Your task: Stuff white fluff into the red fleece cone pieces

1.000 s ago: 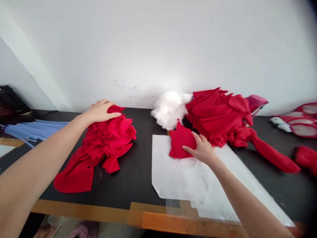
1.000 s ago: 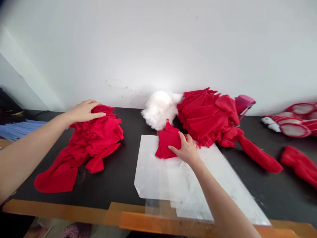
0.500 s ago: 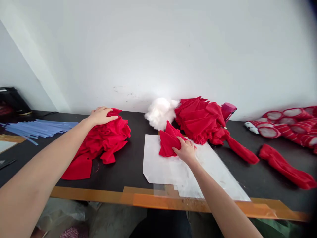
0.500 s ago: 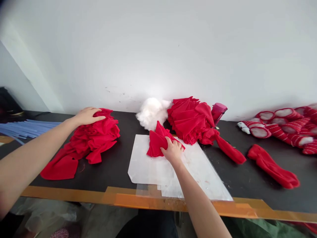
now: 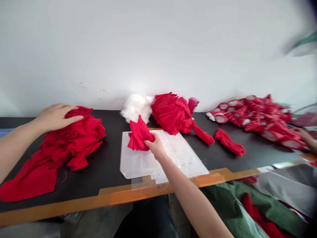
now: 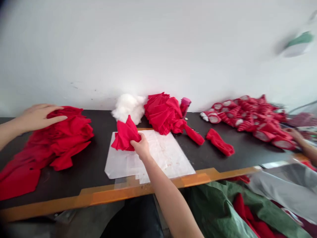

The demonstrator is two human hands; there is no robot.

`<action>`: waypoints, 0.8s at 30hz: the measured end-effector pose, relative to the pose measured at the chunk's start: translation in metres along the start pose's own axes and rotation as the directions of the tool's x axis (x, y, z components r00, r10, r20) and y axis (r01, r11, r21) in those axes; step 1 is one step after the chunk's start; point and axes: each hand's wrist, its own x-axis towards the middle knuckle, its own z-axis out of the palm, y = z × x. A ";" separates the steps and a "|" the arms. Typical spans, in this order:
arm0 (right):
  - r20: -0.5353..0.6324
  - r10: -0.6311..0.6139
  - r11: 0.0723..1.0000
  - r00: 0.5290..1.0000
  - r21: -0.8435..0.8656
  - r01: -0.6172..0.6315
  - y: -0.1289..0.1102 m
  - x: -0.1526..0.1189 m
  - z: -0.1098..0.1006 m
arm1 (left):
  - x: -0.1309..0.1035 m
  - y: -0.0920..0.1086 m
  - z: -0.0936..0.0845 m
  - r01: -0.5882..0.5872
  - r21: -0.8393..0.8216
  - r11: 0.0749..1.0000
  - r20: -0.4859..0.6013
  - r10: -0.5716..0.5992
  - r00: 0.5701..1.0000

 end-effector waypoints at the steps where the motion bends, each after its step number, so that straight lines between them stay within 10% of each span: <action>1: 0.036 0.028 0.991 0.999 0.132 -0.032 -0.004 -0.005 0.006 | -0.012 0.002 -0.007 -0.045 0.026 0.999 -0.026 0.046 0.999; 5: 0.213 0.155 0.893 0.965 0.388 -0.229 -0.018 -0.014 0.033 | -0.071 0.010 -0.030 -0.093 -0.121 0.988 -0.199 0.067 0.978; 11: 0.368 0.180 0.865 0.912 0.383 -0.325 -0.033 -0.006 0.088 | -0.183 -0.008 -0.012 0.041 -0.308 0.950 -0.096 -0.074 0.993; 15: 0.207 -0.116 0.982 0.971 -0.124 0.144 -0.033 -0.012 0.125 | -0.235 -0.020 0.026 0.163 -0.368 0.916 0.008 -0.172 0.985; 18: 0.365 -0.463 0.631 0.808 -0.504 0.590 -0.018 -0.021 0.145 | -0.248 -0.026 0.051 0.191 -0.364 0.912 0.021 -0.197 0.980; 20: 0.570 -0.476 0.436 0.670 -0.508 0.743 -0.002 -0.023 0.151 | -0.248 -0.029 0.064 0.203 -0.344 0.917 0.011 -0.212 0.977; 24: 0.640 -0.516 0.319 0.570 -0.473 0.821 0.027 -0.016 0.151 | -0.242 -0.036 0.077 0.215 -0.301 0.929 -0.046 -0.239 0.970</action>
